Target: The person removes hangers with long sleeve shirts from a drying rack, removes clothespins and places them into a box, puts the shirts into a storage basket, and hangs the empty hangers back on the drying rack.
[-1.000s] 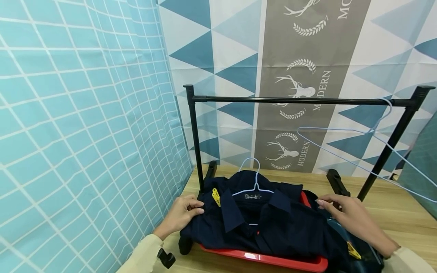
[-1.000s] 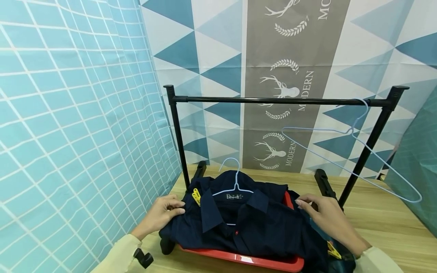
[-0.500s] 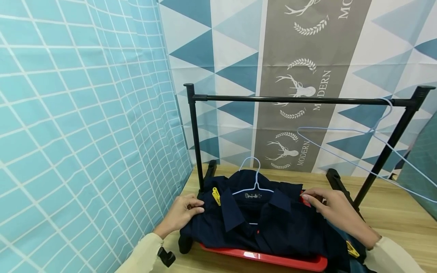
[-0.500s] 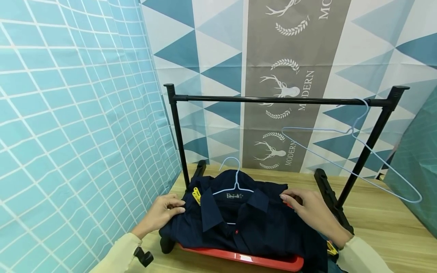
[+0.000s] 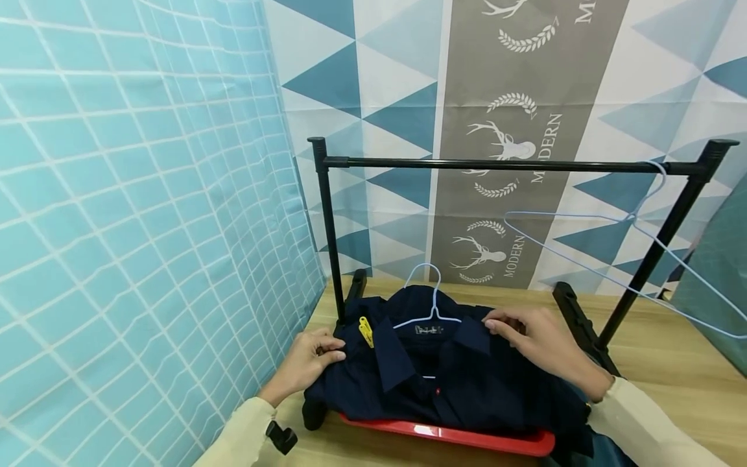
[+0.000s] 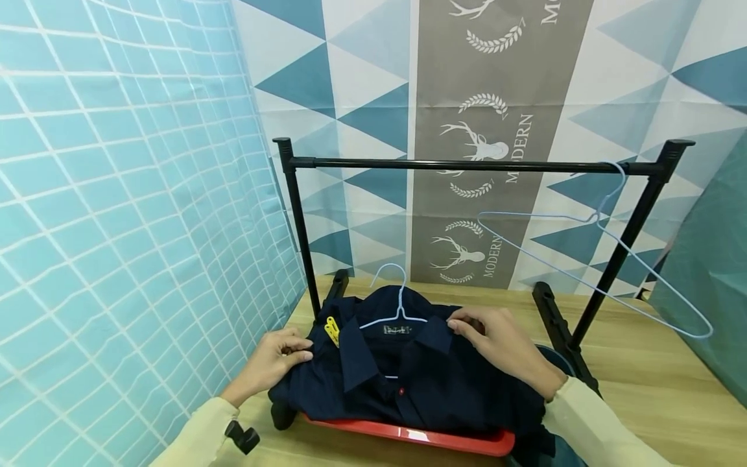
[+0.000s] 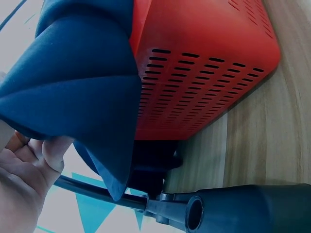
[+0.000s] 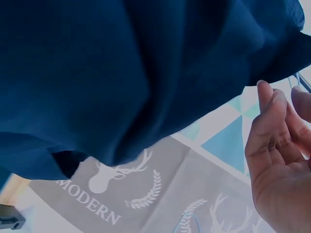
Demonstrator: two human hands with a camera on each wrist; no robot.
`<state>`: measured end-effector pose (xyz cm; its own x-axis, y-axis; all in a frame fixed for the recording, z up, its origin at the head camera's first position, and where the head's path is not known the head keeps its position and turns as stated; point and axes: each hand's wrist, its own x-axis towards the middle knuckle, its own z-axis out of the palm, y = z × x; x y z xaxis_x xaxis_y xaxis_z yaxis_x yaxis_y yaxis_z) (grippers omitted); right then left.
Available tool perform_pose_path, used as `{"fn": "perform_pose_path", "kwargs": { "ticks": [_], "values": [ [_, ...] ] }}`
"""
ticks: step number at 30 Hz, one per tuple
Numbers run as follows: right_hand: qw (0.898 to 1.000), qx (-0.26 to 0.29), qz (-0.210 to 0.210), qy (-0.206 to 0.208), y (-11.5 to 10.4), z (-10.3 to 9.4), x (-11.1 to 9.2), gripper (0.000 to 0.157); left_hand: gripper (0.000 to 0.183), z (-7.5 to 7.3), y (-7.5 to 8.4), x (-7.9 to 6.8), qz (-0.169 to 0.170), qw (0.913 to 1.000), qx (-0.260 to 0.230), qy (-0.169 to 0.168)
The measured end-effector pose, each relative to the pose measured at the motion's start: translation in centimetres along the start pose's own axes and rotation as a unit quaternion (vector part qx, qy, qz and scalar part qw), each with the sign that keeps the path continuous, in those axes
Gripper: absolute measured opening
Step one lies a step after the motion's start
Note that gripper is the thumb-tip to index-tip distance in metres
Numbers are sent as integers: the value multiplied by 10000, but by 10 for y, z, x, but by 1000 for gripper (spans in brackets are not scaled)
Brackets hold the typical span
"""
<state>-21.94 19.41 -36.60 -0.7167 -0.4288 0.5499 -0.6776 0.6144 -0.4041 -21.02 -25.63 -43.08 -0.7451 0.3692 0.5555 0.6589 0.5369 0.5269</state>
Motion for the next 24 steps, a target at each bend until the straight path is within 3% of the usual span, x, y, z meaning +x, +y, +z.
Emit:
{"fn": "perform_pose_path", "kwargs": {
  "ticks": [9,15,24],
  "values": [
    [9996,-19,-278,56,-16,7,16,10,15,-2,3,2,51,10000,12,-56],
    [9968,442,-636,-175,-30,25,34,10,16,-3,1,-1,30,10000,4,-11],
    [9931,741,-777,-476,-49,42,57,10,16,-6,0,0,-7,10000,17,-60]
  ]
}}
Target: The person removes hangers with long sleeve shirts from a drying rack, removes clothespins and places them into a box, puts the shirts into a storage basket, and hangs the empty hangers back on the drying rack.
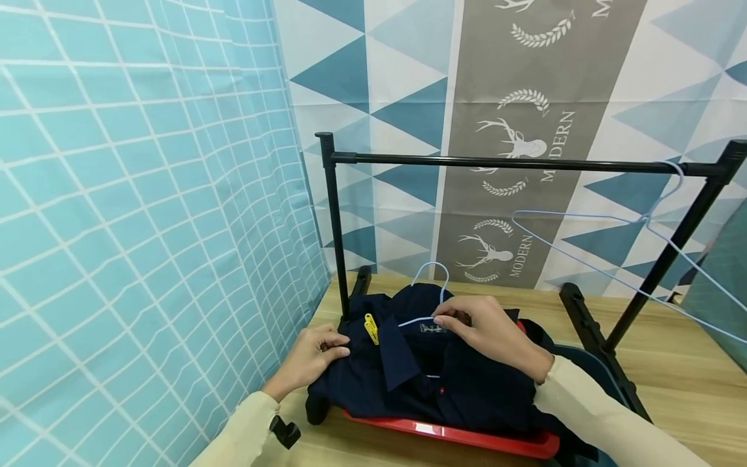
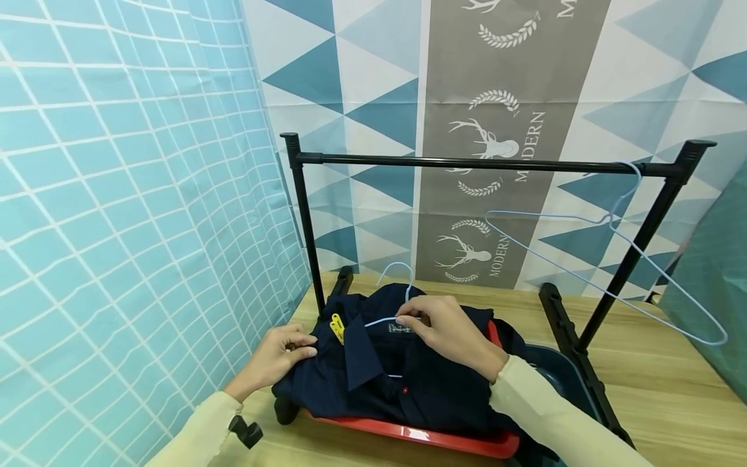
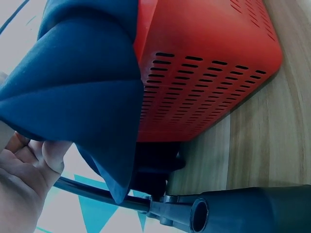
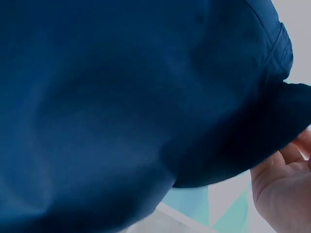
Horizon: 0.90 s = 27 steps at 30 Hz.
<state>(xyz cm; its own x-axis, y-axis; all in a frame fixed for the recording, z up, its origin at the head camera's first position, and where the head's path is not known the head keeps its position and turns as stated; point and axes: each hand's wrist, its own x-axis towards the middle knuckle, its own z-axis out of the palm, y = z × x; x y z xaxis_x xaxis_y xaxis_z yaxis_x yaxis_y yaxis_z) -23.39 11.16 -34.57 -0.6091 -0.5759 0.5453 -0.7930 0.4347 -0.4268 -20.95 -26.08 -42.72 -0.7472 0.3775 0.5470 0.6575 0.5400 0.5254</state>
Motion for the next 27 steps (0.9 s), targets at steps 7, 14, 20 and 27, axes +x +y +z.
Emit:
{"fn": "perform_pose_path", "kwargs": {
  "ticks": [7,14,20,27],
  "values": [
    [9998,108,20,-183,-9,7,14,12,16,0,2,4,-179,9998,14,-53],
    [9991,216,-227,-281,-16,16,24,12,17,-1,7,6,-247,9996,4,-106],
    [9979,189,-410,-456,-23,25,34,13,16,1,8,2,-104,9999,21,-44],
    [9962,24,-624,-602,-36,37,46,21,14,3,10,3,45,10000,34,48]
  ]
}}
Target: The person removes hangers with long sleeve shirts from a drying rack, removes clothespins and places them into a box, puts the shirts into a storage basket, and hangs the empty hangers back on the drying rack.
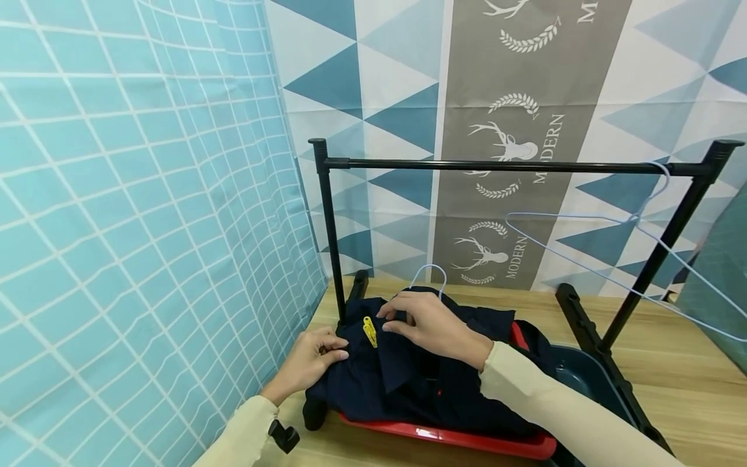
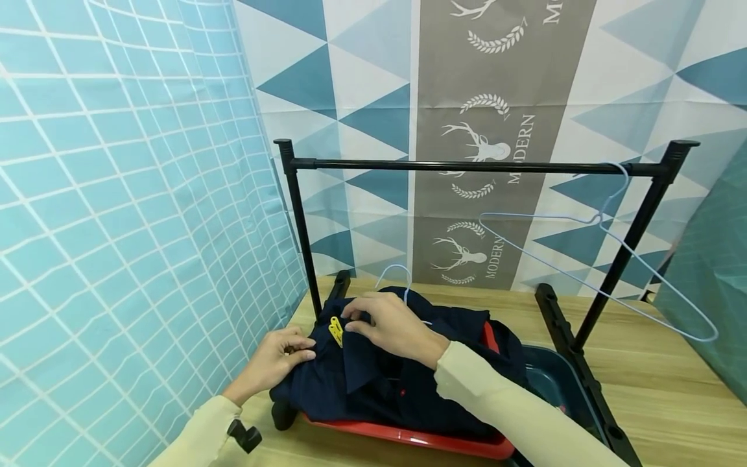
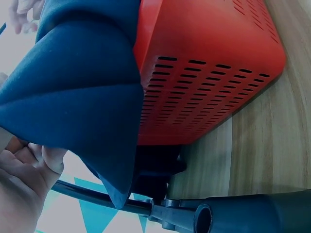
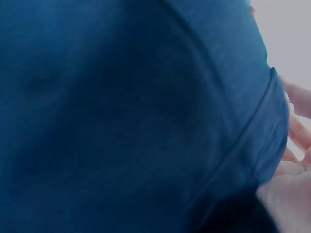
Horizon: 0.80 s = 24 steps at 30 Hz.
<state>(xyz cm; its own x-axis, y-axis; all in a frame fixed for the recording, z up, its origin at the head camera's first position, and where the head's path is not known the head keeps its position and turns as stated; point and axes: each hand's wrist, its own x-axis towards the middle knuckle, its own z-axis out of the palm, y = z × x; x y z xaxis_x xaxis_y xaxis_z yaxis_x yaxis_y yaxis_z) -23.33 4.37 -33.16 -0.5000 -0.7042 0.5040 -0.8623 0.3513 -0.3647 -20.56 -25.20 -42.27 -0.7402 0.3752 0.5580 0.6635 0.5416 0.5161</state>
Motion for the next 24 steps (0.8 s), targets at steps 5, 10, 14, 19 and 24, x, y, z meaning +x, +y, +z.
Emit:
{"fn": "perform_pose_path", "kwargs": {
  "ticks": [5,10,14,19,24],
  "values": [
    [9994,-123,49,-321,-11,10,14,33,14,-2,0,-1,-7,10000,-22,-6],
    [9953,-307,477,-779,-19,19,25,54,14,-2,0,-1,21,10000,46,-12],
    [9929,-438,701,-852,-20,23,28,58,14,0,1,0,59,9999,69,-51],
    [9938,-478,679,-742,-18,25,31,47,14,-1,2,0,52,10000,50,-59],
    [9939,-431,562,-848,-18,26,30,30,15,-2,0,-1,98,9999,27,-54]
  ]
}}
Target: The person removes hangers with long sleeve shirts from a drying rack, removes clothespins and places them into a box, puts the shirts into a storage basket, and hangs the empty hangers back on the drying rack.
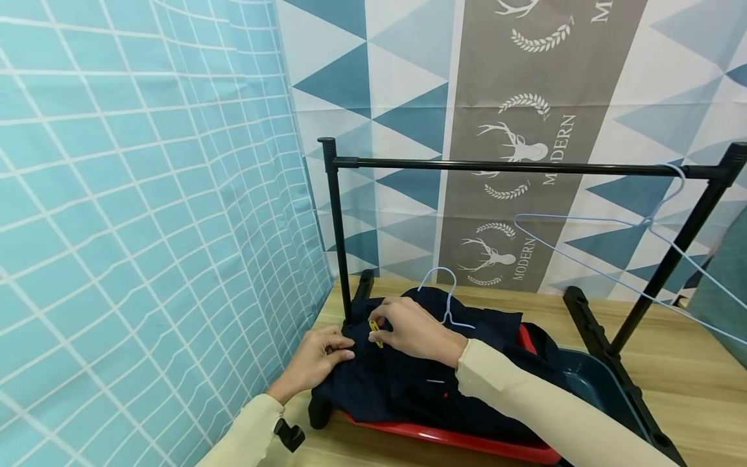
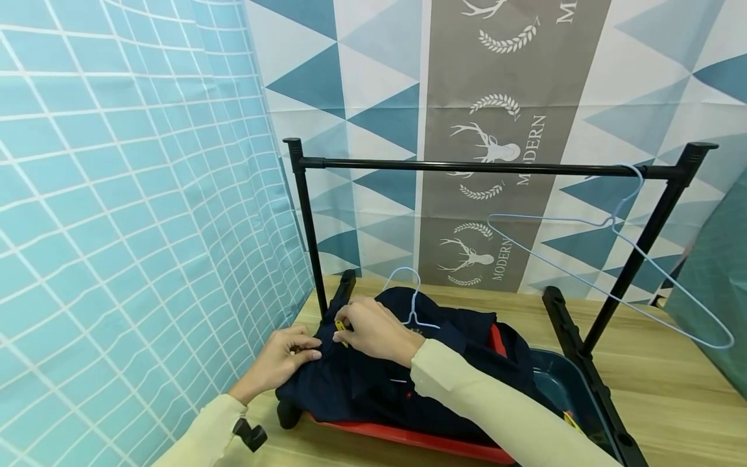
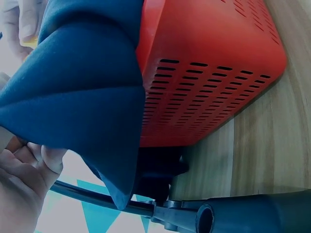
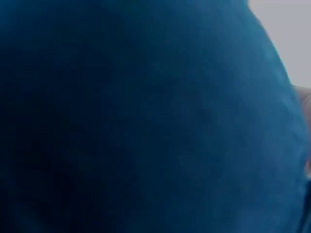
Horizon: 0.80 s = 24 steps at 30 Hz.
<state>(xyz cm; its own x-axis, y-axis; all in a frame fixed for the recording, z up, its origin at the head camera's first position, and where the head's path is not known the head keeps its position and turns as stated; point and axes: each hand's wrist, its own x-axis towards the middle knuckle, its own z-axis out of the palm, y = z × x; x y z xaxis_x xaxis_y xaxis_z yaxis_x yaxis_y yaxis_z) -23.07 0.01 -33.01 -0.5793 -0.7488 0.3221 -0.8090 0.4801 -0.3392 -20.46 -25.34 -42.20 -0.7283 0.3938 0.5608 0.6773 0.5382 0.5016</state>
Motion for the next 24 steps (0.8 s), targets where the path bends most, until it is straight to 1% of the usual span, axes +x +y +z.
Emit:
{"fn": "perform_pose_path", "kwargs": {
  "ticks": [1,5,9,13,17,21,24],
  "values": [
    [10000,48,-4,-33,0,0,0,29,15,0,0,0,1,10000,4,0],
    [9998,180,-21,-97,2,2,0,32,15,0,-1,0,-39,10000,-1,-15],
    [9998,100,-152,-3,3,4,0,30,15,0,0,0,-116,9999,-50,-37],
    [9988,-36,-404,271,3,10,-2,19,14,0,1,-1,-191,9998,-72,-52],
    [9954,-84,-736,611,4,15,-3,7,15,0,1,-1,-228,9997,-54,-51],
    [9912,96,-956,909,5,16,-2,14,15,0,0,-1,-191,9998,-90,-51],
    [9880,222,-1045,1117,5,16,-1,15,15,0,0,-1,-176,9998,-115,-40]
  ]
}}
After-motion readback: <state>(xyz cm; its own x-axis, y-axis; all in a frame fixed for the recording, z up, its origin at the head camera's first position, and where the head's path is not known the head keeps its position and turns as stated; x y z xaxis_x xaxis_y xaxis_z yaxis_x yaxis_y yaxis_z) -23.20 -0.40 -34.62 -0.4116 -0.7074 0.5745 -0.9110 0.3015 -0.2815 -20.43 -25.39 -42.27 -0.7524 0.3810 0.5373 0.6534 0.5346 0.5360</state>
